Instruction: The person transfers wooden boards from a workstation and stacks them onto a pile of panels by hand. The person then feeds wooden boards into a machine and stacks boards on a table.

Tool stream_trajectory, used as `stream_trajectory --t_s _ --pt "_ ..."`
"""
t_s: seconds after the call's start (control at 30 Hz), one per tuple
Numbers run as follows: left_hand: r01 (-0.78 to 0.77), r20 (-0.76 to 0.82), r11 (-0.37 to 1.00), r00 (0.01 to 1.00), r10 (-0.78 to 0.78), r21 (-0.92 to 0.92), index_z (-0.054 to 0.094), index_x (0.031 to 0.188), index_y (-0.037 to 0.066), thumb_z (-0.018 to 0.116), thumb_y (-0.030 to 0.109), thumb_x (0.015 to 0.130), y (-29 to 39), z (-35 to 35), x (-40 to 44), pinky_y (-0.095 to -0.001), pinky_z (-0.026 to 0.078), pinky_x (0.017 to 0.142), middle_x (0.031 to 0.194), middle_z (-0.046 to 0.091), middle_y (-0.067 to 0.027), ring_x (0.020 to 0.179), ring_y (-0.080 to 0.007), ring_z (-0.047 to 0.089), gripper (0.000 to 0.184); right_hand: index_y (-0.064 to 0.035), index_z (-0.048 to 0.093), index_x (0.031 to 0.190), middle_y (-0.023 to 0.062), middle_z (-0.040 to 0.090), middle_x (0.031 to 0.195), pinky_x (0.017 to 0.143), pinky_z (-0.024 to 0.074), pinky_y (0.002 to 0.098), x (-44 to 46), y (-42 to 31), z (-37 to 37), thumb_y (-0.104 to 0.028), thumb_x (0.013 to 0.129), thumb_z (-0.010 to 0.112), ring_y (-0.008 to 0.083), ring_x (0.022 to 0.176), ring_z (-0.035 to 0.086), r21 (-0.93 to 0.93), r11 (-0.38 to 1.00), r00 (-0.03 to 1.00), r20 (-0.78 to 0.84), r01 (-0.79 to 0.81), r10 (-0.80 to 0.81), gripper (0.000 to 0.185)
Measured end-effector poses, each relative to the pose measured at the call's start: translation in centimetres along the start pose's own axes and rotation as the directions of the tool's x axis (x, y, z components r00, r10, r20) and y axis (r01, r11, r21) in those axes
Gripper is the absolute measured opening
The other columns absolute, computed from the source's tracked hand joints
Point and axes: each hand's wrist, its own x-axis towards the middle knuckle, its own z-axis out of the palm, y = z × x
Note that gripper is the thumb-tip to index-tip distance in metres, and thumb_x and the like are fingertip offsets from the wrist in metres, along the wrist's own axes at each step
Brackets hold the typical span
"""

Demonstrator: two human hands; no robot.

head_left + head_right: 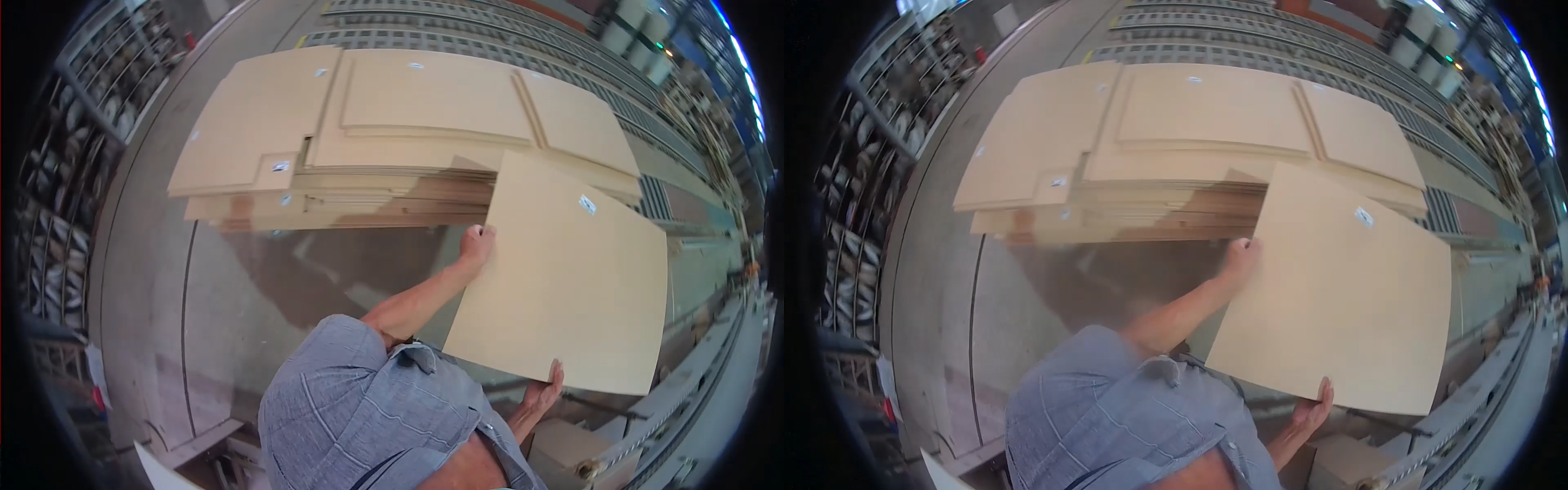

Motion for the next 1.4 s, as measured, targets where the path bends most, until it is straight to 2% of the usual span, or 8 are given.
stream_trajectory --t_s 0.17,0.37,0.47,0.6,1.0,1.17,1.33,1.4 --pt "0.071 -0.244 0.974 0.962 -0.124 -0.214 0.060 0.085 0.004 0.066 0.023 0.099 0.0 -12.8 8.1 -0.0349 0.041 0.056 0.077 0.059 0.0021 0.069 -0.0089 0.051 0.023 0.0041 0.062 0.131 0.0157 0.067 0.131 0.111 0.0480 0.0445 10.7 7.0 11.4 -0.018 0.104 0.055 0.0286 0.127 0.061 -0.101 0.970 0.973 0.046 -0.221 0.226 0.036" --pt "-0.119 -0.511 0.877 0.845 -0.156 -0.465 0.066 0.114 0.001 0.067 0.019 0.099 0.7 -26.9 15.5 -0.0312 0.052 0.075 0.098 0.069 -0.0030 0.089 -0.0112 0.063 0.023 0.0080 0.060 0.132 0.0170 0.066 0.133 0.112 0.0471 0.0426 23.8 19.0 25.6 -0.016 0.102 0.059 0.0282 0.127 0.060 -0.199 0.894 0.857 0.262 -0.401 0.443 0.039" --pt "-0.326 -0.738 0.821 0.656 -0.161 -0.469 0.067 0.095 -0.002 0.068 0.020 0.097 3.2 -32.3 15.8 -0.0314 0.046 0.062 0.082 0.063 0.0010 0.073 -0.0094 0.055 0.022 0.0097 0.058 0.133 0.0180 0.065 0.134 0.114 0.0456 0.0427 27.9 25.0 33.4 -0.014 0.100 0.061 0.0284 0.128 0.060 -0.280 0.825 0.734 0.378 -0.490 0.564 0.041" --pt "-0.436 -0.873 0.817 0.462 -0.156 -0.377 0.066 0.111 -0.006 0.067 0.014 0.097 6.0 -40.6 14.9 -0.0340 0.054 0.073 0.100 0.070 -0.0089 0.085 -0.0174 0.066 0.024 0.0098 0.060 0.131 0.0187 0.065 0.134 0.114 0.0454 0.0419 31.3 35.3 44.7 -0.013 0.098 0.063 0.0282 0.127 0.061 -0.412 0.735 0.595 0.431 -0.539 0.678 0.041" --pt "-0.444 -0.900 0.783 0.228 -0.371 -0.435 0.059 0.124 -0.013 0.068 0.009 0.096 3.1 -69.8 23.9 -0.0419 0.061 0.089 0.119 0.069 -0.0205 0.104 -0.0307 0.071 0.037 0.0047 0.063 0.132 0.0147 0.069 0.128 0.107 0.0502 0.0400 28.3 68.2 73.5 -0.024 0.092 0.075 0.0255 0.120 0.065 -0.726 0.441 0.103 0.460 -0.529 0.882 0.051" --pt "-0.552 -0.858 0.699 0.063 -0.510 -0.456 0.055 0.129 -0.012 0.067 0.016 0.096 3.7 -74.6 31.1 -0.0448 0.058 0.097 0.122 0.068 -0.0209 0.109 -0.0346 0.070 0.045 0.0056 0.064 0.131 0.0147 0.069 0.127 0.100 0.0519 0.0390 29.6 77.6 78.2 -0.021 0.094 0.072 0.0251 0.114 0.065 -0.788 0.361 0.143 0.336 -0.498 0.931 0.046" --pt "0.005 -0.889 0.905 0.183 -0.420 -0.426 0.047 0.141 -0.011 0.070 0.034 0.093 7.0 -75.3 30.8 -0.0476 0.044 0.113 0.136 0.060 -0.0303 0.130 -0.0420 0.058 0.070 0.0071 0.063 0.132 0.0151 0.067 0.127 0.078 0.0545 0.0394 35.8 82.6 77.7 -0.026 0.098 0.068 0.0212 0.093 0.063 -0.921 0.147 0.228 0.065 -0.362 0.971 0.047" --pt "0.137 -0.834 0.893 0.320 -0.450 -0.429 0.047 0.142 -0.012 0.072 0.038 0.091 9.1 -75.3 29.3 -0.0488 0.043 0.113 0.135 0.059 -0.0322 0.131 -0.0423 0.056 0.076 0.0080 0.058 0.137 0.0180 0.062 0.134 0.088 0.0540 0.0406 34.2 78.7 79.6 -0.025 0.099 0.068 0.0244 0.102 0.063 -0.976 0.209 0.299 0.216 0.058 0.929 0.051"
